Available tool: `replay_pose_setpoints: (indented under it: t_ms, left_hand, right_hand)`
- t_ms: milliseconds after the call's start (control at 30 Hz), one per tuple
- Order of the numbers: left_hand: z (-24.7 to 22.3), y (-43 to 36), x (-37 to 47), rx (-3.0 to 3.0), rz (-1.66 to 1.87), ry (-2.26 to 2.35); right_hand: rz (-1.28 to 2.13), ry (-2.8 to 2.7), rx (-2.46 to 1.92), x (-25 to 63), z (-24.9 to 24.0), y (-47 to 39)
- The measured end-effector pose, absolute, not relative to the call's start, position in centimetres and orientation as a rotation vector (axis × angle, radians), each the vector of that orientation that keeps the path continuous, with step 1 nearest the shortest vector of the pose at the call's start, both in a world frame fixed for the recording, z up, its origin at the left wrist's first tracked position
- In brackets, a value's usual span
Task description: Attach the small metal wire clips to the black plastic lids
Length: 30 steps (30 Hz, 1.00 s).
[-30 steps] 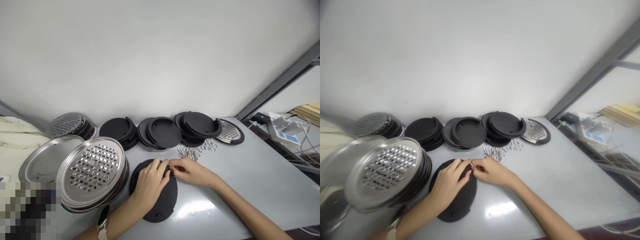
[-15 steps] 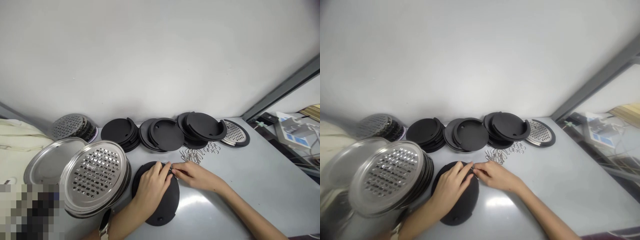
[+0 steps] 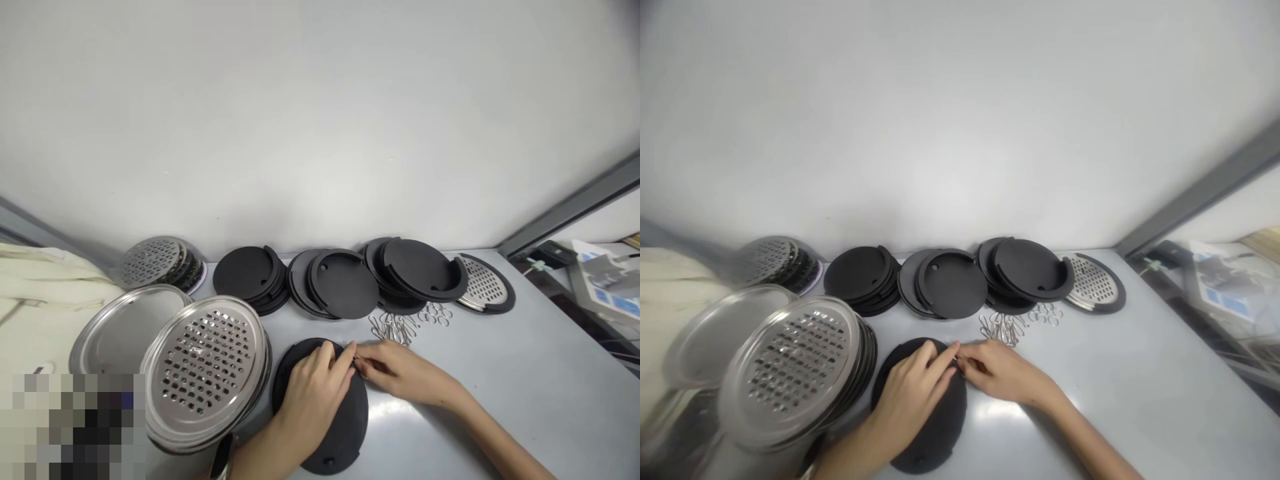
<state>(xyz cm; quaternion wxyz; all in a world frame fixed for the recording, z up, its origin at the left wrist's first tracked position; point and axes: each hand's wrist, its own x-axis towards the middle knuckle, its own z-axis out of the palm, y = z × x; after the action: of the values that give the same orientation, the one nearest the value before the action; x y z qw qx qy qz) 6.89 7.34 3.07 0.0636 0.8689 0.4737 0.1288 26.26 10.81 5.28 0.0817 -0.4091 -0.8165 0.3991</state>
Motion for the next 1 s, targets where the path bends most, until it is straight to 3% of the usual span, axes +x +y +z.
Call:
replay_pose_setpoints:
  t_ms: [500,1000]
  left_hand:
    - [3.28,7.47,7.01,2.518,0.389,1.42]
    - [3.2,7.56,6.88,2.516,0.373,1.411]
  right_hand:
    - [1.399,-2.304,-1.153,27.11,4.79,10.98]
    - [1.173,-2.41,-1.174,26.41,5.52,10.14]
